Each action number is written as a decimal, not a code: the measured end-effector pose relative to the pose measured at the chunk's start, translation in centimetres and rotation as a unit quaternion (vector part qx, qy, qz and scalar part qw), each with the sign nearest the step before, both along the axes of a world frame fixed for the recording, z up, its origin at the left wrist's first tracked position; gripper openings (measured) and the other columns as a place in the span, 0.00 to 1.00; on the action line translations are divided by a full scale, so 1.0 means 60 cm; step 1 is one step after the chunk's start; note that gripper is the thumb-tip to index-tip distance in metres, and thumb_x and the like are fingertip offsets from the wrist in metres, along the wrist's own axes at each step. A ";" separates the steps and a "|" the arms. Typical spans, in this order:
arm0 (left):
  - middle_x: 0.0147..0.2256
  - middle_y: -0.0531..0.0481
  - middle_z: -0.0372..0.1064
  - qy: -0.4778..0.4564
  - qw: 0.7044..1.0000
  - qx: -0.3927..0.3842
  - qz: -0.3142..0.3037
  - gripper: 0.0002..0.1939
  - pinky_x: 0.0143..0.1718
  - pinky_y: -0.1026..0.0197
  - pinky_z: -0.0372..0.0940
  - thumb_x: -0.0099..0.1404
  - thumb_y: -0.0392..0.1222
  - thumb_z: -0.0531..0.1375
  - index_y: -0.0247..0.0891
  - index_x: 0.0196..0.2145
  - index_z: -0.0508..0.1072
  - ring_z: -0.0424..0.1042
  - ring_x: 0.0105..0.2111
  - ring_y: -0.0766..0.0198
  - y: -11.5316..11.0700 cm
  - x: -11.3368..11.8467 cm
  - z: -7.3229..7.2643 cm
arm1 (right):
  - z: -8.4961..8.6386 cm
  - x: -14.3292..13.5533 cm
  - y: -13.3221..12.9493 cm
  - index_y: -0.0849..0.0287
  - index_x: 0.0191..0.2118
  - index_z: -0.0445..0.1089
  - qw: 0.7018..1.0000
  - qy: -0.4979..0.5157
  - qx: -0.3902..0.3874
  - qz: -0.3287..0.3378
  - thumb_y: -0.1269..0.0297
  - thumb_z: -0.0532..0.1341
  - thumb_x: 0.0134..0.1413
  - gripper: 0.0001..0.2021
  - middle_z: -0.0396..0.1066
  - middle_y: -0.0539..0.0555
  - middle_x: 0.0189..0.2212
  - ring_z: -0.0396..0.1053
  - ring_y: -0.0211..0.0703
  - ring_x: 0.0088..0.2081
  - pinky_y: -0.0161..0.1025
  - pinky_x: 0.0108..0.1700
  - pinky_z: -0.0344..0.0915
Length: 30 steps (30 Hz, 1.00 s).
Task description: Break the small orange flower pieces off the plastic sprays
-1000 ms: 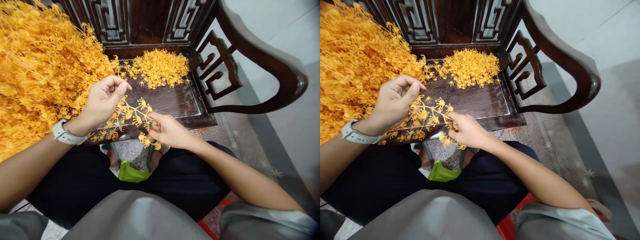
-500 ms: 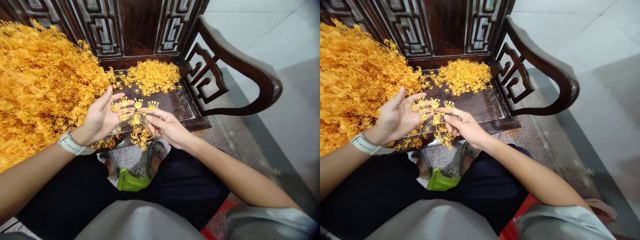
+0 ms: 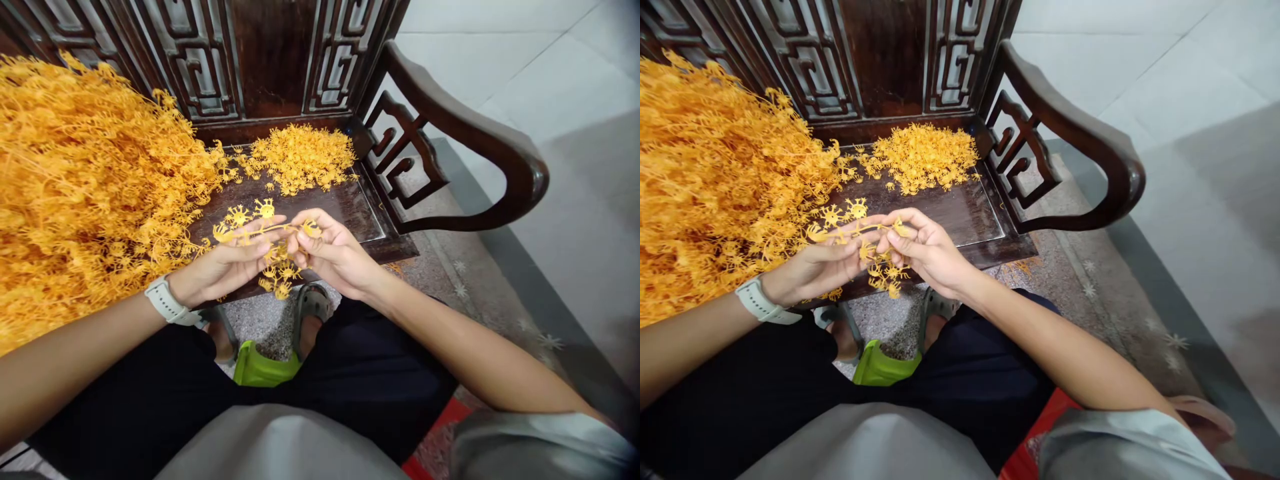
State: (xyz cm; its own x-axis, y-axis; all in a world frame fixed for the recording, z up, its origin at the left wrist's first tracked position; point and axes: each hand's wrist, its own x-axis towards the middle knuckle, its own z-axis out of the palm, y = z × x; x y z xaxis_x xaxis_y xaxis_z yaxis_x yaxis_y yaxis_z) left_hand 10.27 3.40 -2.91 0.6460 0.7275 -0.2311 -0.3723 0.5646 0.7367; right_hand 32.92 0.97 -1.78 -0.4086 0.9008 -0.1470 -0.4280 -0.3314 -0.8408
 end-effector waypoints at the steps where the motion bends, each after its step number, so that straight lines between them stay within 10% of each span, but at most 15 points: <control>1: 0.62 0.41 0.77 0.004 1.000 -0.006 -0.002 0.27 0.57 0.61 0.73 0.66 0.33 0.73 0.41 0.61 0.78 0.78 0.58 0.56 0.000 0.000 0.001 | 0.002 0.000 0.000 0.52 0.47 0.69 1.000 0.001 0.002 -0.003 0.58 0.77 0.57 0.19 0.75 0.47 0.33 0.65 0.36 0.30 0.35 0.34 0.64; 11: 0.54 0.42 0.79 0.007 0.998 -0.002 -0.055 0.26 0.41 0.62 0.75 0.67 0.44 0.74 0.44 0.62 0.80 0.76 0.38 0.64 0.009 -0.005 -0.016 | 0.010 0.014 0.001 0.52 0.46 0.65 0.999 0.048 0.011 -0.010 0.55 0.68 0.68 0.12 0.77 0.49 0.35 0.70 0.38 0.34 0.38 0.42 0.68; 20: 0.33 0.46 0.77 0.159 0.941 0.295 0.039 0.16 0.37 0.58 0.70 0.76 0.54 0.66 0.41 0.46 0.88 0.72 0.32 0.60 0.000 0.028 0.018 | 0.001 -0.009 -0.010 0.56 0.54 0.81 0.991 -0.064 0.105 0.050 0.49 0.69 0.69 0.18 0.80 0.55 0.43 0.77 0.40 0.41 0.39 0.47 0.74; 27: 0.30 0.49 0.74 0.243 0.933 0.222 0.145 0.22 0.36 0.62 0.65 0.69 0.59 0.71 0.36 0.30 0.81 0.68 0.32 0.63 -0.003 0.019 0.017 | 0.000 -0.018 -0.011 0.53 0.49 0.85 0.959 -0.165 0.203 -0.107 0.57 0.73 0.65 0.11 0.84 0.54 0.43 0.79 0.43 0.41 0.42 0.48 0.76; 30: 0.29 0.49 0.72 0.226 0.950 0.158 0.146 0.24 0.38 0.61 0.65 0.65 0.61 0.73 0.36 0.28 0.79 0.67 0.32 0.62 -0.012 0.026 0.029 | -0.008 -0.016 -0.006 0.56 0.44 0.84 0.898 -0.241 0.345 -0.131 0.64 0.70 0.69 0.05 0.84 0.54 0.38 0.79 0.43 0.41 0.43 0.48 0.73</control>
